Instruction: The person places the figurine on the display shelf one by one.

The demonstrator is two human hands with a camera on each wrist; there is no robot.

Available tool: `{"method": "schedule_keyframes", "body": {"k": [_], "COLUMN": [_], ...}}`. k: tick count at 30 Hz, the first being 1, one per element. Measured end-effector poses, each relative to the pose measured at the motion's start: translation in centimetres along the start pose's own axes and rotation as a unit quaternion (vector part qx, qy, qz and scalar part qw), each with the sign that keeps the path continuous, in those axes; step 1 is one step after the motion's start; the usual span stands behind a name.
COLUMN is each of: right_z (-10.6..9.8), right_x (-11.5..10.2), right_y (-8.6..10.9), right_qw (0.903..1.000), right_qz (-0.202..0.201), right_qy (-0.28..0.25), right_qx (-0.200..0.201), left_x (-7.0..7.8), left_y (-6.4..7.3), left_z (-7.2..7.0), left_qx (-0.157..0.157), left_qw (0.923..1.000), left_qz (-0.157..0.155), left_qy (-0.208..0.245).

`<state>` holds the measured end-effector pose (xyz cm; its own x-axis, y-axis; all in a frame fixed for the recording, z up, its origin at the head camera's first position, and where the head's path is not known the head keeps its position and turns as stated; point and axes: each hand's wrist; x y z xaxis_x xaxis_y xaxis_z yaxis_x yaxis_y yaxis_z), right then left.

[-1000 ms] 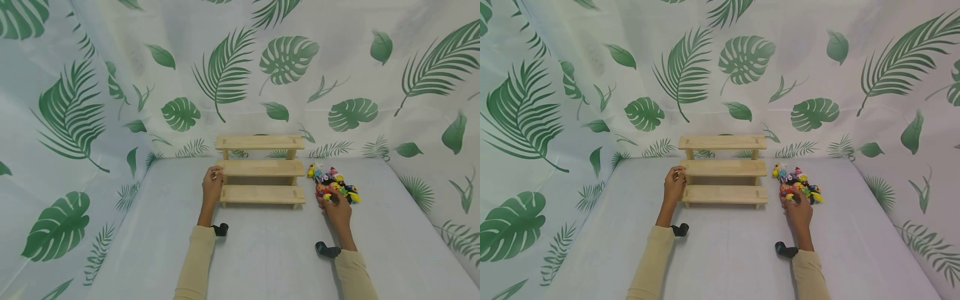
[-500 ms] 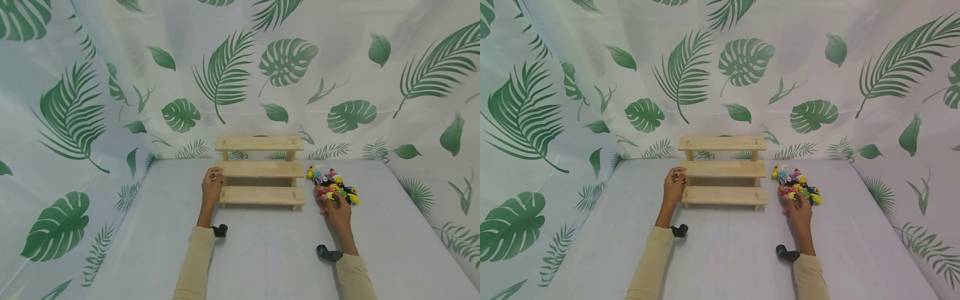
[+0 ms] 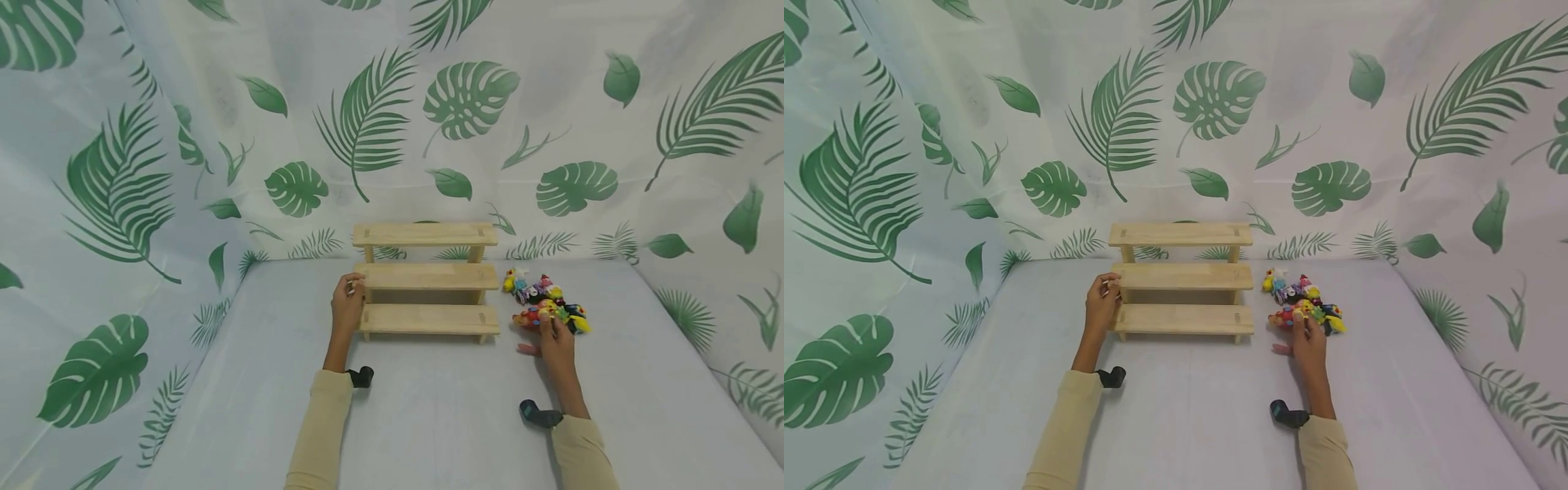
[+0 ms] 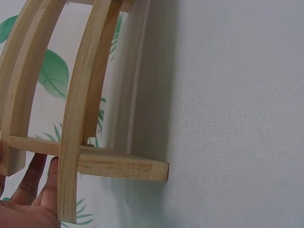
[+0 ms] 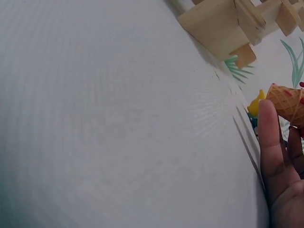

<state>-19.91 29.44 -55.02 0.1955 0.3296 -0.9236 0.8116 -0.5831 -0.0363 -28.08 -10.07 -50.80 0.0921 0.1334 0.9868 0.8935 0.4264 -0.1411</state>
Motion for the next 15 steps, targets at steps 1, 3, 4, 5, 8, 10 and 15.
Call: {"method": "schedule_keyframes", "body": {"k": [1,3,4,5,8,10,15], "right_z": [-0.05,-0.19,-0.23,-0.29,-0.37,-0.36,-0.42], "right_x": [0.0,0.03,0.04,0.06,0.1,-0.02,-0.78], "right_y": [0.01,0.05,0.03,0.02,-0.14,-0.25,-0.55], "right_qw": [1.0,0.9999,0.9995,0.9977,0.9798,0.9551,0.9354], "right_qz": [0.001,0.008,0.02,0.034,0.095,0.151,0.23], "right_qy": [0.004,0.008,-0.023,-0.058,-0.175,-0.255,-0.268], "right_qx": [0.005,0.009,0.003,-0.005,-0.016,-0.013,0.002], "left_x": [-0.02,0.0,0.03,0.07,0.18,0.2,0.0], "left_y": [0.02,0.07,0.1,0.12,0.15,0.13,-0.05], "left_z": [-0.01,-0.03,-0.06,-0.09,-0.14,-0.14,-0.04], "left_qx": [0.0,0.0,0.0,0.0,0.0,-0.002,-0.006], "left_qw": [1.0,1.0,1.0,1.0,1.0,1.0,0.9999], "left_qz": [0.0,0.0,0.0,-0.001,-0.002,-0.002,-0.003], "left_qy": [-0.001,-0.002,-0.002,-0.001,0.004,0.007,0.015]}}
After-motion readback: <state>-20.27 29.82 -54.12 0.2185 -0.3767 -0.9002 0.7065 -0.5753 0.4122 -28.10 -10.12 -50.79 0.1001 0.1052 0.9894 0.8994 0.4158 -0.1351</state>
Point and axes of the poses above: each hand's wrist, its own y-axis away from the middle knuckle, its own z-axis out of the palm, x = y × z, and after that the axes turned 13 degrees about x, right-handed
